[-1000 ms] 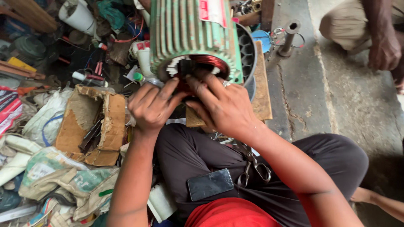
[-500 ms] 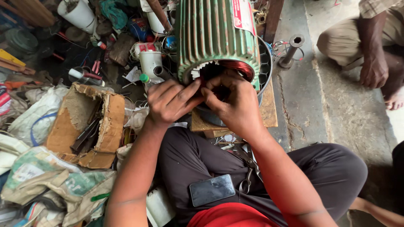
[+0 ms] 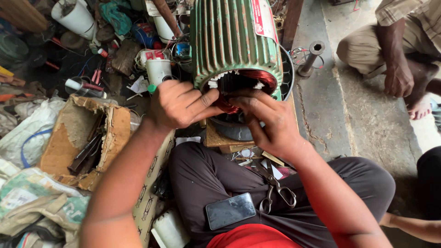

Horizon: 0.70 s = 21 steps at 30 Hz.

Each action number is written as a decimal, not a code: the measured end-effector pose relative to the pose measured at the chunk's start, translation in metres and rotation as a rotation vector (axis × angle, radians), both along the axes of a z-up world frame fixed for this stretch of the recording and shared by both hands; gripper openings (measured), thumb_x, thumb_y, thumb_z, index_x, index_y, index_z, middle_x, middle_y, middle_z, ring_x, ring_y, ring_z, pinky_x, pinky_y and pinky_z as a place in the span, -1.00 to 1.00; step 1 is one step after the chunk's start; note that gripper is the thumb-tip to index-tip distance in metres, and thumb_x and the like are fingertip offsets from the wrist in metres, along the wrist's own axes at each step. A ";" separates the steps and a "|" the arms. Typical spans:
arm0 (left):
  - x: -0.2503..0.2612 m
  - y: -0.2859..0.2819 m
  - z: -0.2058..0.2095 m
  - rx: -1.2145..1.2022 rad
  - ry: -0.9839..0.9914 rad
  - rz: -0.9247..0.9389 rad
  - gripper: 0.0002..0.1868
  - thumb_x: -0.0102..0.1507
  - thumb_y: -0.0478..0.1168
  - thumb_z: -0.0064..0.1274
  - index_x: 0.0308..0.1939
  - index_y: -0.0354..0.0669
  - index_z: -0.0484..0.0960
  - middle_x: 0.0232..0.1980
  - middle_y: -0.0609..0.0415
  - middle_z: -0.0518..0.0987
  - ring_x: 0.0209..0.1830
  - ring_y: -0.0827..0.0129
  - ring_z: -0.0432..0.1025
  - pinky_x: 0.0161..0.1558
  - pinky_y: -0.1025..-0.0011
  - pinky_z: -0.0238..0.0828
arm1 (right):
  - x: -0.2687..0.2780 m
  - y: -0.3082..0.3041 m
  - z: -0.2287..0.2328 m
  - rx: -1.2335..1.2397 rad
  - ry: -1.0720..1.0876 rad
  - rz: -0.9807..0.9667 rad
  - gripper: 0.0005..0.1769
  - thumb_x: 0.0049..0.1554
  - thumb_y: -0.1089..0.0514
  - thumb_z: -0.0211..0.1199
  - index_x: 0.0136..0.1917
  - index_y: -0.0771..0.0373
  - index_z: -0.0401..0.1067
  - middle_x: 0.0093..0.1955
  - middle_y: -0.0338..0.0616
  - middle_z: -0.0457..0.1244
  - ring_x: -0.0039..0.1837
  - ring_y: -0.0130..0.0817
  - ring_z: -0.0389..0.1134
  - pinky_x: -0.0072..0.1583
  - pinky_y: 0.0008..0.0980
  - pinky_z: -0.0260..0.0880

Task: The person sits on the floor and works on a green electric motor. They cut a small piece of white material with scissors and insert it into the motor's winding slots. They then use a flat metal bar to press and adjust the internal windings.

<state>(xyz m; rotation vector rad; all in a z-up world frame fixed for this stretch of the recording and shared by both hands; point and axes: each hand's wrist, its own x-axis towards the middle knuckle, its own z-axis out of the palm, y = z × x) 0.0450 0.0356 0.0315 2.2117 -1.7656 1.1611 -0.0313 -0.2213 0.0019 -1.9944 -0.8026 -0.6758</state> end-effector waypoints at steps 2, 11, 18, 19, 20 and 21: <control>0.006 0.000 0.004 0.011 -0.047 -0.054 -0.57 0.21 -0.02 0.53 -0.07 -0.23 0.70 -0.46 0.23 0.47 -0.51 0.40 0.35 -0.50 0.43 0.17 | 0.004 -0.004 -0.004 -0.005 0.008 0.034 -0.54 0.04 0.48 0.16 0.21 0.28 0.46 0.15 -0.05 0.36 0.01 -0.19 0.45 0.01 -0.28 0.45; 0.007 -0.007 -0.001 -0.024 -0.052 -0.059 -0.58 0.17 -0.09 0.54 -0.02 -0.20 0.73 -0.50 0.26 0.46 -0.54 0.43 0.37 -0.49 0.44 0.27 | 0.007 -0.013 0.002 -0.336 -0.152 -0.063 -0.31 -0.02 0.29 0.26 0.41 0.08 0.44 0.14 -0.10 0.35 -0.22 -0.24 0.40 -0.25 -0.28 0.36; -0.024 -0.020 -0.020 -0.169 0.054 0.101 -0.41 0.21 0.01 0.53 0.11 -0.32 0.66 -0.40 0.16 0.58 -0.50 0.40 0.44 -0.44 0.43 0.36 | 0.015 -0.014 -0.001 -0.444 -0.248 -0.135 -0.45 0.01 0.18 0.28 0.31 0.10 0.47 0.22 -0.10 0.33 -0.28 -0.29 0.37 -0.23 -0.27 0.37; -0.023 -0.020 -0.022 -0.174 0.065 0.103 -0.40 0.21 0.01 0.53 0.13 -0.28 0.64 -0.38 0.15 0.60 -0.49 0.40 0.46 -0.43 0.43 0.37 | 0.015 -0.014 -0.001 -0.443 -0.262 -0.120 -0.49 0.03 0.14 0.28 0.28 0.11 0.48 0.22 -0.10 0.32 -0.26 -0.27 0.38 -0.20 -0.26 0.38; -0.022 -0.020 -0.024 -0.181 0.079 0.110 -0.39 0.21 0.02 0.52 0.15 -0.25 0.62 -0.37 0.14 0.61 -0.47 0.40 0.47 -0.41 0.42 0.39 | 0.017 -0.014 -0.002 -0.460 -0.265 -0.117 -0.56 0.05 0.13 0.30 0.23 0.11 0.48 0.21 -0.12 0.33 -0.25 -0.27 0.38 -0.20 -0.26 0.38; -0.021 -0.020 -0.026 -0.188 0.093 0.116 -0.38 0.21 0.03 0.52 0.18 -0.22 0.60 -0.35 0.14 0.62 -0.46 0.40 0.48 -0.39 0.42 0.41 | 0.020 -0.015 -0.003 -0.478 -0.268 -0.114 -0.63 0.08 0.11 0.31 0.19 0.10 0.49 0.19 -0.13 0.33 -0.25 -0.27 0.39 -0.19 -0.25 0.38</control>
